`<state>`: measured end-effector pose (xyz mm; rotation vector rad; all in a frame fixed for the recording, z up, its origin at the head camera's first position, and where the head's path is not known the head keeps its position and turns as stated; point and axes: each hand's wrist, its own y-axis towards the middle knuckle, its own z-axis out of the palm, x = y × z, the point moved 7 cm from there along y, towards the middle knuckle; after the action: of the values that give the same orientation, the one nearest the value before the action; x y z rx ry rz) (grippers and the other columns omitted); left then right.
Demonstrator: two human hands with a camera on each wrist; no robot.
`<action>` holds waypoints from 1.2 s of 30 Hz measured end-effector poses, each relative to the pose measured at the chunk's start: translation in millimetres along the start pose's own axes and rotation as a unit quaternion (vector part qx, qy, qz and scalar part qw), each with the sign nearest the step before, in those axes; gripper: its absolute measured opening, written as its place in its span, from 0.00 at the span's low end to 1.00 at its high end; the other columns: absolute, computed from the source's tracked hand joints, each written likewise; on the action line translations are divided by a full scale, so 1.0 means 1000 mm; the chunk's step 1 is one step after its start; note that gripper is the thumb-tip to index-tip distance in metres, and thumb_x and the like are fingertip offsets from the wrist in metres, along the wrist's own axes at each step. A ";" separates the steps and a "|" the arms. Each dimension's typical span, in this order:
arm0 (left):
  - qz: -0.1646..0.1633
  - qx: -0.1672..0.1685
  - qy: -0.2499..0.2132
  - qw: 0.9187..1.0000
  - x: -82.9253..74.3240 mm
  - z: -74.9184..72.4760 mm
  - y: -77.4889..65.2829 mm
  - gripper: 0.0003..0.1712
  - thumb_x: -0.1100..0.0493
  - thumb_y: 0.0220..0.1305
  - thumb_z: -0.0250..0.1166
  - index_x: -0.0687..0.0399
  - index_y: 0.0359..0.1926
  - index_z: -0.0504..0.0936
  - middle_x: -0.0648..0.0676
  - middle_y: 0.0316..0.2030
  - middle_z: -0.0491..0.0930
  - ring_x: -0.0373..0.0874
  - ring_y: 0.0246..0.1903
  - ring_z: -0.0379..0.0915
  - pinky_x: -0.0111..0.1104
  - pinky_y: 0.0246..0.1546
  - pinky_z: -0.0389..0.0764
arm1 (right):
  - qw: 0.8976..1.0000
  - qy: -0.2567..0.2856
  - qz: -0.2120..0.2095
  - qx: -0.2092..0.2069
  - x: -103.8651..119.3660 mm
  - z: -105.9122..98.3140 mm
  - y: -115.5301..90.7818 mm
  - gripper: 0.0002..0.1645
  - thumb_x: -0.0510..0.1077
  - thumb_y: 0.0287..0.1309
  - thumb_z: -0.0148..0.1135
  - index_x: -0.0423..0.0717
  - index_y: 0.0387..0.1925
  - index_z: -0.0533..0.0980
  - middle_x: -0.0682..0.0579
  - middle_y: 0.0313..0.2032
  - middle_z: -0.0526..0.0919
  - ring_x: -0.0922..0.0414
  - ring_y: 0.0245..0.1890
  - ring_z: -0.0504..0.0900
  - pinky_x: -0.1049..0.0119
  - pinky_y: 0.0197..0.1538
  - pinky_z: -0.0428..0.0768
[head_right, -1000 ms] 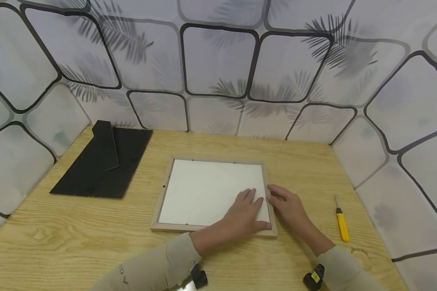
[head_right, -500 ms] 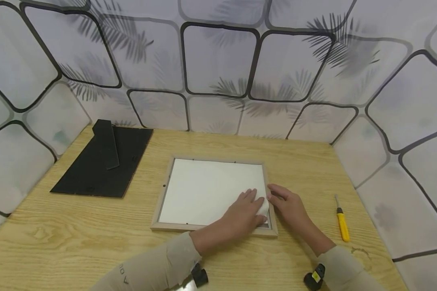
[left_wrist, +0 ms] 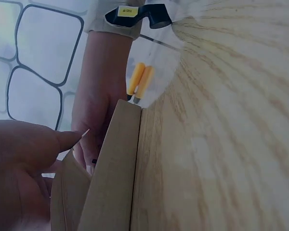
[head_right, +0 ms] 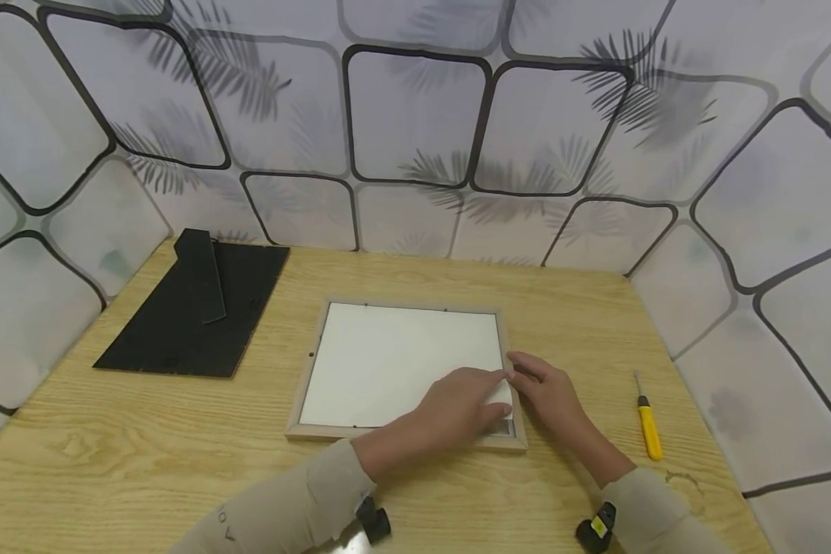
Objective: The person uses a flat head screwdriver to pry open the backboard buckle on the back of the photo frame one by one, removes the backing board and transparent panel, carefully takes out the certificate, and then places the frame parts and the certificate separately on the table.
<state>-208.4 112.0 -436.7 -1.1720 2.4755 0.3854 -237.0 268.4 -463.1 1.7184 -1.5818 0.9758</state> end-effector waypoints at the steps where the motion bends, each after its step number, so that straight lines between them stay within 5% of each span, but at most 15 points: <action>1: 0.002 -0.001 -0.004 1.000 0.000 -0.001 0.000 0.33 0.40 0.76 0.54 0.44 0.76 0.65 0.43 0.67 0.75 0.40 0.67 0.70 0.33 0.66 0.72 | 1.000 0.003 -0.002 0.000 0.000 0.000 0.000 0.29 0.49 0.72 0.59 0.42 0.69 0.71 0.41 0.68 0.73 0.80 0.55 0.71 0.88 0.52 0.70; 3: 0.003 -0.001 -0.015 1.000 0.000 -0.003 0.001 0.33 0.41 0.76 0.55 0.44 0.76 0.64 0.43 0.67 0.74 0.38 0.66 0.71 0.31 0.63 0.74 | 1.000 0.008 -0.003 0.001 0.000 0.000 0.000 0.28 0.47 0.73 0.59 0.41 0.69 0.71 0.41 0.68 0.73 0.80 0.56 0.71 0.87 0.53 0.71; 8: 0.044 -0.011 -0.040 0.998 -0.004 -0.009 0.001 0.28 0.46 0.78 0.54 0.41 0.75 0.66 0.42 0.67 0.74 0.35 0.66 0.70 0.30 0.61 0.76 | 1.000 -0.005 -0.004 0.002 0.001 -0.001 -0.001 0.28 0.48 0.74 0.57 0.42 0.70 0.71 0.41 0.69 0.72 0.50 0.69 0.69 0.89 0.53 0.68; 11: 0.082 -0.019 -0.027 0.996 -0.009 -0.013 0.000 0.24 0.50 0.79 0.52 0.41 0.72 0.70 0.46 0.69 0.72 0.37 0.68 0.67 0.30 0.64 0.74 | 1.000 -0.008 -0.004 0.002 0.002 0.000 -0.001 0.29 0.50 0.73 0.57 0.42 0.70 0.70 0.41 0.69 0.71 0.43 0.70 0.68 0.89 0.53 0.68; 16: 0.111 -0.016 -0.008 0.994 -0.012 -0.014 0.001 0.20 0.51 0.81 0.49 0.47 0.65 0.78 0.47 0.67 0.74 0.37 0.70 0.65 0.27 0.69 0.67 | 1.000 -0.005 -0.002 0.005 0.001 0.000 -0.001 0.30 0.51 0.73 0.57 0.44 0.70 0.70 0.42 0.69 0.72 0.51 0.67 0.72 0.86 0.52 0.72; 23: 0.073 0.039 -0.070 0.994 -0.008 -0.003 0.006 0.18 0.44 0.77 0.55 0.47 0.57 0.78 0.44 0.60 0.77 0.33 0.62 0.72 0.24 0.60 0.73 | 1.000 -0.009 -0.001 0.009 0.000 0.001 -0.002 0.30 0.52 0.74 0.56 0.44 0.71 0.70 0.42 0.69 0.73 0.51 0.67 0.72 0.86 0.52 0.71; 30: 0.091 0.079 -0.090 0.989 -0.004 -0.003 0.000 0.24 0.58 0.80 0.46 0.50 0.72 0.67 0.45 0.71 0.68 0.33 0.72 0.59 0.26 0.69 0.65 | 1.000 0.009 -0.008 0.003 0.001 0.000 -0.001 0.30 0.50 0.73 0.58 0.42 0.70 0.70 0.40 0.69 0.72 0.84 0.54 0.69 0.86 0.52 0.72; 32: 0.092 0.084 -0.103 0.987 -0.003 -0.007 -0.002 0.26 0.58 0.81 0.44 0.48 0.76 0.63 0.45 0.71 0.67 0.33 0.71 0.60 0.26 0.68 0.66 | 1.000 0.005 -0.010 0.003 0.001 0.000 -0.002 0.30 0.50 0.73 0.59 0.41 0.70 0.71 0.40 0.69 0.72 0.81 0.56 0.70 0.87 0.52 0.72; 36: 0.102 0.064 -0.072 0.990 -0.005 -0.018 -0.005 0.28 0.59 0.82 0.44 0.42 0.78 0.59 0.46 0.70 0.70 0.34 0.68 0.67 0.25 0.65 0.71 | 1.000 -0.016 -0.012 0.005 0.001 0.000 -0.002 0.31 0.52 0.72 0.58 0.42 0.70 0.70 0.41 0.70 0.71 0.56 0.68 0.72 0.89 0.54 0.68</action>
<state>-205.7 105.4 -419.3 -0.8145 2.4581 0.3476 -235.1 268.0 -462.1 1.7633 -1.5741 0.9497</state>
